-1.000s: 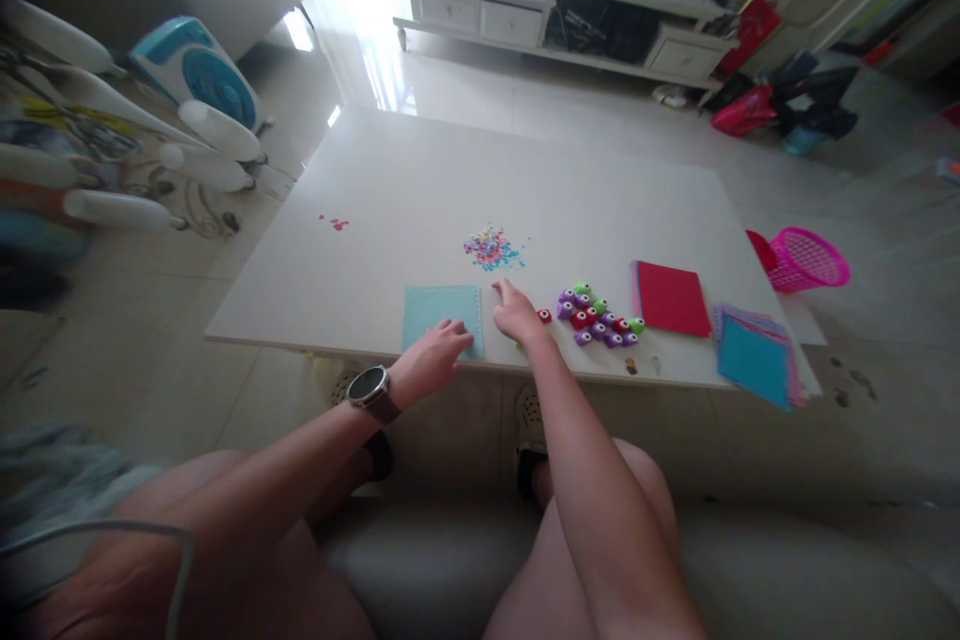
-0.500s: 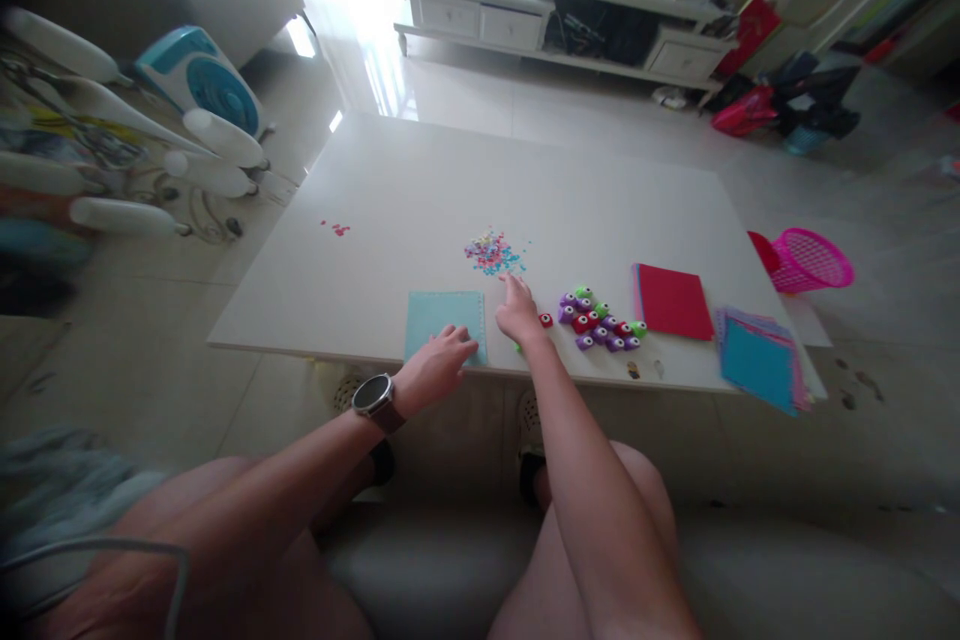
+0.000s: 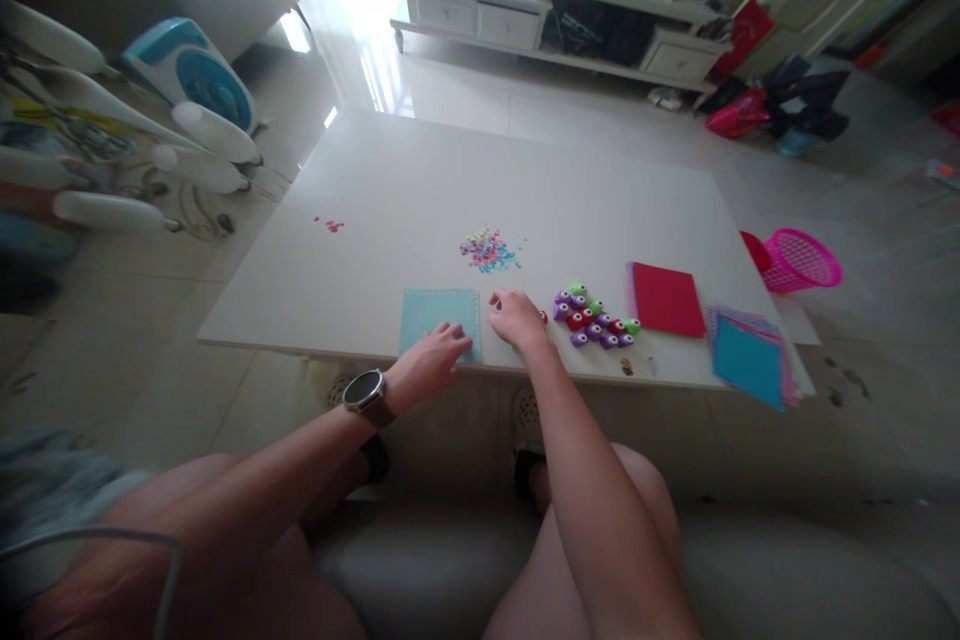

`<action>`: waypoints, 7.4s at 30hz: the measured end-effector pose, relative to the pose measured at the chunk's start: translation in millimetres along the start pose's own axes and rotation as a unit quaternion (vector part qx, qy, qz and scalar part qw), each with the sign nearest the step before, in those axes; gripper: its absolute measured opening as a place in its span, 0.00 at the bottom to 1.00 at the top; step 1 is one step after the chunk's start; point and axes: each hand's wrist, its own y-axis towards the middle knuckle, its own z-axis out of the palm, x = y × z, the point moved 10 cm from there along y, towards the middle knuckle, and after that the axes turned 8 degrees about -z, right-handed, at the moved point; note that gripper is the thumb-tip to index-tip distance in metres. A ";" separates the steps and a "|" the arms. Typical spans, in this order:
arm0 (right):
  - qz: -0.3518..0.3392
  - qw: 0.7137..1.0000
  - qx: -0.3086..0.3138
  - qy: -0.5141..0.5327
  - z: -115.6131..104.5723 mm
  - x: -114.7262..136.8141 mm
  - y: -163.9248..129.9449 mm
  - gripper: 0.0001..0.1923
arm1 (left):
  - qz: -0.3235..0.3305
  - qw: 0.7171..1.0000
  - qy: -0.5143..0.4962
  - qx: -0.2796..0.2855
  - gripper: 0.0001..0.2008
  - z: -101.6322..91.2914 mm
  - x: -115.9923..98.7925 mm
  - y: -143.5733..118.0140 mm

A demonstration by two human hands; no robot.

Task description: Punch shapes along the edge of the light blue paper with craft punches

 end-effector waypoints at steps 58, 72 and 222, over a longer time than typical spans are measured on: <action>-0.166 0.978 0.120 -0.041 32.7 69.5 -35.8 0.17 | -0.088 0.984 -0.107 -0.112 0.17 -45.0 88.6 19.3; -0.164 0.977 0.134 -0.035 35.0 68.0 -36.6 0.15 | -0.215 0.967 -0.039 -0.131 0.21 -67.5 156.8 12.4; -0.054 0.984 0.165 0.024 17.3 21.5 -41.3 0.06 | 0.097 0.990 -0.092 -0.038 0.09 -10.6 23.1 20.9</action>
